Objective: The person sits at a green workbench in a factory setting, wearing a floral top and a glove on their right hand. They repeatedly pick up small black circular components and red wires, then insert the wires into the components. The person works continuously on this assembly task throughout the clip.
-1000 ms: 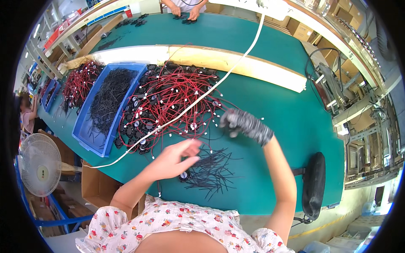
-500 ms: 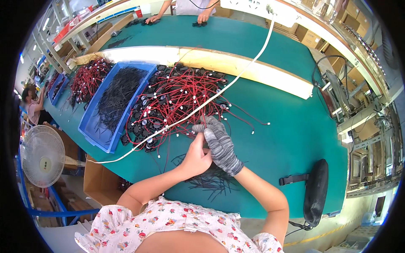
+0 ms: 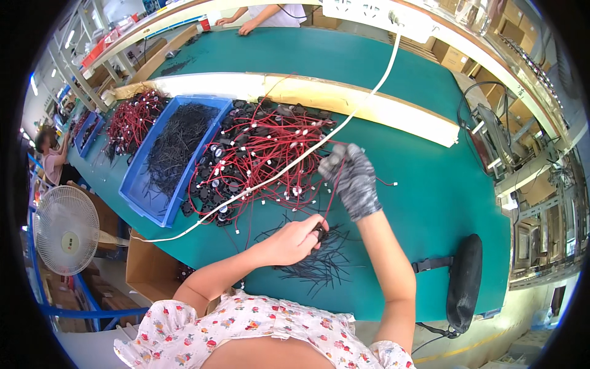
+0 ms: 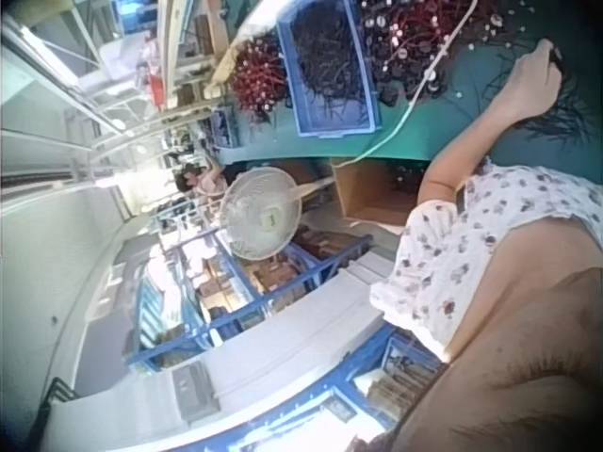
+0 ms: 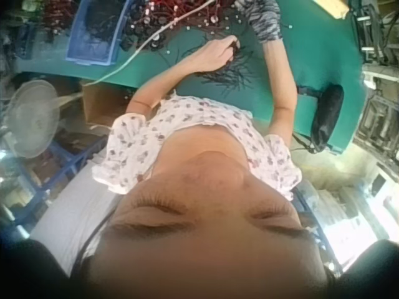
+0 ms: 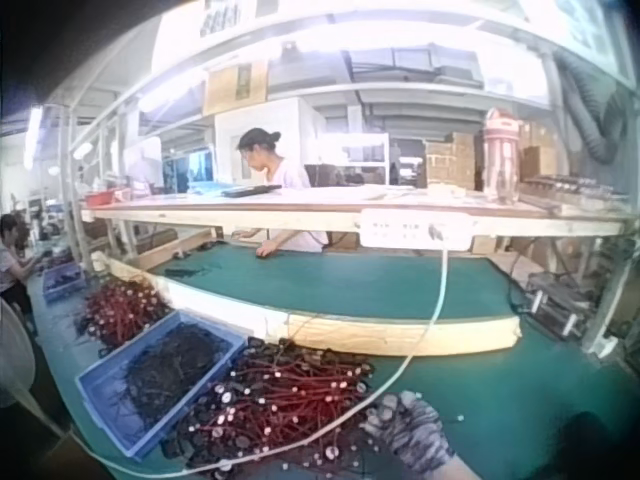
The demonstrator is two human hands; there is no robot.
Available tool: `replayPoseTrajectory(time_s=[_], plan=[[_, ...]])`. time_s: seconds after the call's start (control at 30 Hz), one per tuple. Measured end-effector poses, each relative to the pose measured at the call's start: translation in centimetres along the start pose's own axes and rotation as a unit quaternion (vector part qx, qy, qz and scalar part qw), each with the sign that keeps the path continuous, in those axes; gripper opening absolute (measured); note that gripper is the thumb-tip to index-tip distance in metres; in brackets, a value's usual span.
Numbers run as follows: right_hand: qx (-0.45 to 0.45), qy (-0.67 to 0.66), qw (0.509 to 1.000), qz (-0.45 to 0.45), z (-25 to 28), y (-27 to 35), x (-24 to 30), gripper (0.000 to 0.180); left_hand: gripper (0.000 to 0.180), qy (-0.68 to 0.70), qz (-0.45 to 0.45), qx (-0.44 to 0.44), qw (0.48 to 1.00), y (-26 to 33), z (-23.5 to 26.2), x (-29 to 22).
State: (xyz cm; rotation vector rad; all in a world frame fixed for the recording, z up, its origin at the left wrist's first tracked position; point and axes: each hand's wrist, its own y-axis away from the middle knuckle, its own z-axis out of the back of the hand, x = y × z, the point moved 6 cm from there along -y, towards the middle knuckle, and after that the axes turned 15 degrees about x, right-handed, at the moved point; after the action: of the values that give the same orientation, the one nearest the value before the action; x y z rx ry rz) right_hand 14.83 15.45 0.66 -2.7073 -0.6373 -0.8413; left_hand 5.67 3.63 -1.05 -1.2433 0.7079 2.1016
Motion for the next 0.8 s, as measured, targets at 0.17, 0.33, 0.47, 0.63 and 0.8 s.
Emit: replayPoseTrajectory(time_s=[0.17, 0.33, 0.47, 0.63, 0.8], plan=[[-0.020, 0.127, 0.990, -0.058, 2.1, -2.1, -1.1, 0.022, 0.022, 0.137, 0.025, 0.035, 0.990, 0.0, 0.4, -0.5], [-0.052, 0.089, 0.995, -0.005, 2.9, -2.5, 3.7, 0.019, 0.017, 0.246, 0.017, 0.090, 0.965, -0.7, 0.2, 0.7], [-0.168, 0.225, 0.958, 0.063, 5.3, -0.4, 7.1, 0.025, 0.017, 0.316, 0.020, 0.095, 0.944, -0.6, -0.3, 1.0], [0.024, 0.192, 0.977, 0.088, 1.9, 2.1, 9.8, 0.029, 0.028, 0.412, -0.015, 0.055, 0.909, -0.9, 0.4, 0.8], [0.150, 0.247, 0.943, 0.165, -2.8, 5.0, 10.7, 0.024, 0.028, 0.429, -0.034, 0.103, 0.897, -1.1, 0.9, -0.4]])
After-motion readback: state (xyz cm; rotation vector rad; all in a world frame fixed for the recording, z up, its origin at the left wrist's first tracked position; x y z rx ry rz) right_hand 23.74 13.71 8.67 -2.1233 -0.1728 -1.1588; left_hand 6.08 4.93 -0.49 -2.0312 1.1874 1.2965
